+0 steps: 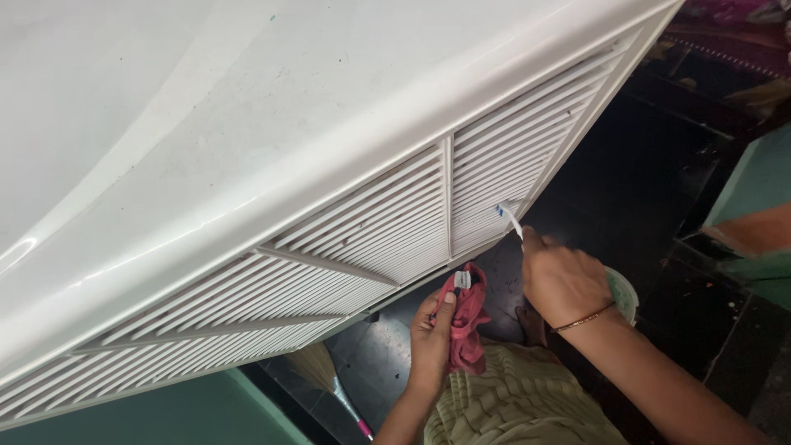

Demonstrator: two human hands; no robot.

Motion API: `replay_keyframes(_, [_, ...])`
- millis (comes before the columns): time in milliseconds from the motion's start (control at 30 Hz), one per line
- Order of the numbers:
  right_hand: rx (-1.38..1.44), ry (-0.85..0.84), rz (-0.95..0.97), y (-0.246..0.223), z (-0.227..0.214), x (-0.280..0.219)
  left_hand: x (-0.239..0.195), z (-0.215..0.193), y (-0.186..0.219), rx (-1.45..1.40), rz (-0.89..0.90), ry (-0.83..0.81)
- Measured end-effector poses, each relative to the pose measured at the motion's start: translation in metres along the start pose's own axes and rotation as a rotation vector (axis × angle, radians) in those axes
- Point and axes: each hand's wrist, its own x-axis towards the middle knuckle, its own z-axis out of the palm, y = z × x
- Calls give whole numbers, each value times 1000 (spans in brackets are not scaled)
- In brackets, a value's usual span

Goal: The person cleans the front grille of a white air conditioner using a toothbrush and a pink cloth. They repeatedly dip the toothbrush into a bucket of water and scrub the vents while wiping with the cloth.

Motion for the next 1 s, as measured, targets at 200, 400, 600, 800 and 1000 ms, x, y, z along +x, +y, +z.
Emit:
replay_keyframes(200, [81, 76, -132, -10, 21, -4, -5, 0, 2, -30, -13, 33])
replay_keyframes(400, [229, 124, -8, 13, 20, -7, -8, -5, 5, 39, 9, 40])
replay_keyframes(600, [395, 161, -191, 0, 22, -9, -5, -3, 2, 39, -9, 80])
replay_keyframes(800, [456, 150, -130, 9, 24, -4, -3, -5, 0, 39, -33, 97])
replay_keyframes(1000, [431, 163, -142, 8, 24, -5, -2, -7, -7, 79, -9, 76])
